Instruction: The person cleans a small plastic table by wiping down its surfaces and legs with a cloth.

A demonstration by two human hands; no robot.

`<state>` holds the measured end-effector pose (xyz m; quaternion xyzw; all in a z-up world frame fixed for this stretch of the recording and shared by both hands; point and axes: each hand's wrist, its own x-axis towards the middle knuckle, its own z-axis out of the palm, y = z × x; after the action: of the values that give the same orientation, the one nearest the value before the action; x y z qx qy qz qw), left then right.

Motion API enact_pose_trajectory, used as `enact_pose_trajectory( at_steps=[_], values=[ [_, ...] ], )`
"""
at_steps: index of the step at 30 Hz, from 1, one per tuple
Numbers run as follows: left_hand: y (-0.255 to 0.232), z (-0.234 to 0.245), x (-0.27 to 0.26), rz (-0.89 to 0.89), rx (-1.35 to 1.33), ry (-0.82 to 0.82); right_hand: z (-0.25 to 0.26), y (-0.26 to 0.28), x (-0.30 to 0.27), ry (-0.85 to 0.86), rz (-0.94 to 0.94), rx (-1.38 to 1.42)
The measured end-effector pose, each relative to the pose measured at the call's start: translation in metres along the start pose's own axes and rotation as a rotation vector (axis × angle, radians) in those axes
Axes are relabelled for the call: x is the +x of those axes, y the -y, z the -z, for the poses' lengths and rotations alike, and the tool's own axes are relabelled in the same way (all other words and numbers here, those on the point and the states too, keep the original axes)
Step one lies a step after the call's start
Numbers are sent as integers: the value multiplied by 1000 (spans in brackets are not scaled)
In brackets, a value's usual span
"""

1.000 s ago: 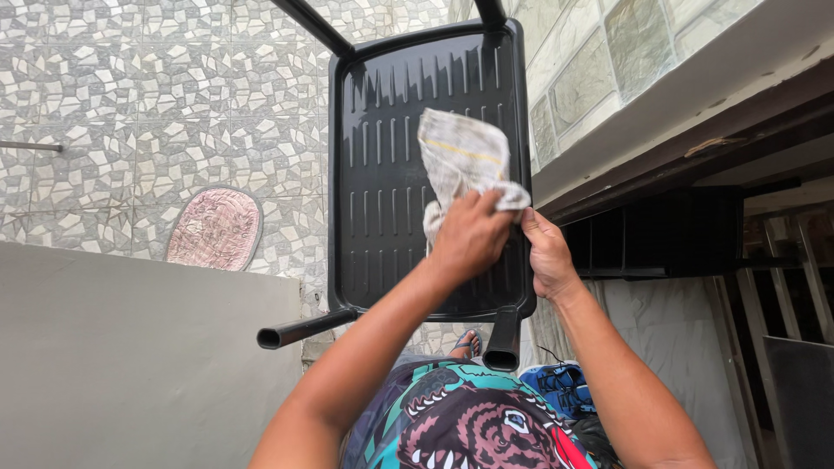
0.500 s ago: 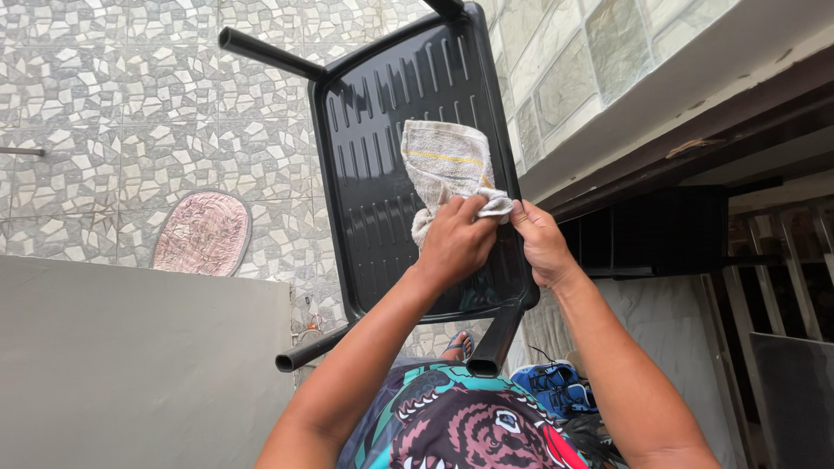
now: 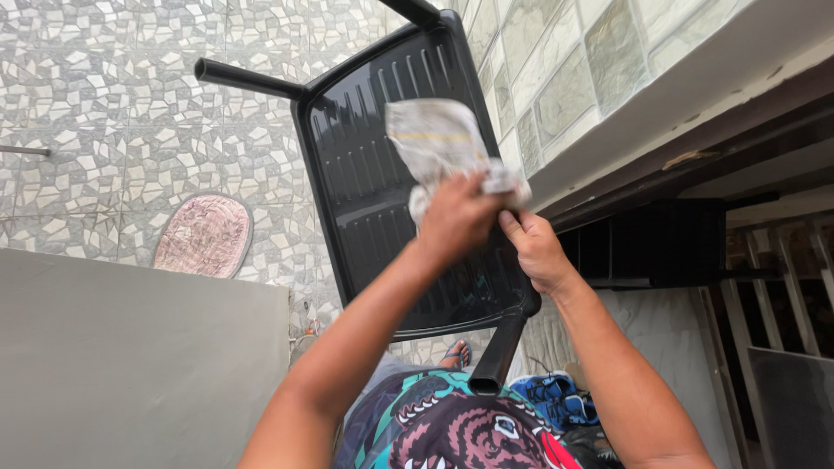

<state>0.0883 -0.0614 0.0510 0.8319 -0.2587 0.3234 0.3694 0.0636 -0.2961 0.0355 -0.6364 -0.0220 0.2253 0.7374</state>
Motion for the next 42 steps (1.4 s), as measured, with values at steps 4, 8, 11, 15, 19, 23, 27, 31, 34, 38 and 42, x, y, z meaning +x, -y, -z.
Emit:
enact_pose_trajectory(
  at_steps=[4,8,11,15,19,23,27,31,34,38,42],
  values=[
    [-1,-7,1,-19,12,105,-9,29,-1,-41,74,-170],
    [68,-8,58,189,191,-48,-17,43,-11,-6,-3,-154],
    [75,-6,72,284,279,-87,-19,43,-12,7,-20,-145],
    [13,-11,27,159,220,-25,-8,38,-9,8,-30,-114],
    [13,-6,19,73,181,28,-9,43,-11,7,16,-188],
    [66,-2,56,149,277,-121,-24,58,-18,15,-8,-233],
    [74,-4,61,231,299,-143,-27,57,-13,27,6,-251],
    [63,-1,48,127,208,-29,-16,54,-7,15,19,-287],
    [77,23,63,179,221,110,-7,52,-7,36,68,-369],
    [103,48,89,283,351,200,3,42,-2,51,47,-478],
    [83,25,78,195,335,157,19,29,-1,48,70,-426]
  ],
)
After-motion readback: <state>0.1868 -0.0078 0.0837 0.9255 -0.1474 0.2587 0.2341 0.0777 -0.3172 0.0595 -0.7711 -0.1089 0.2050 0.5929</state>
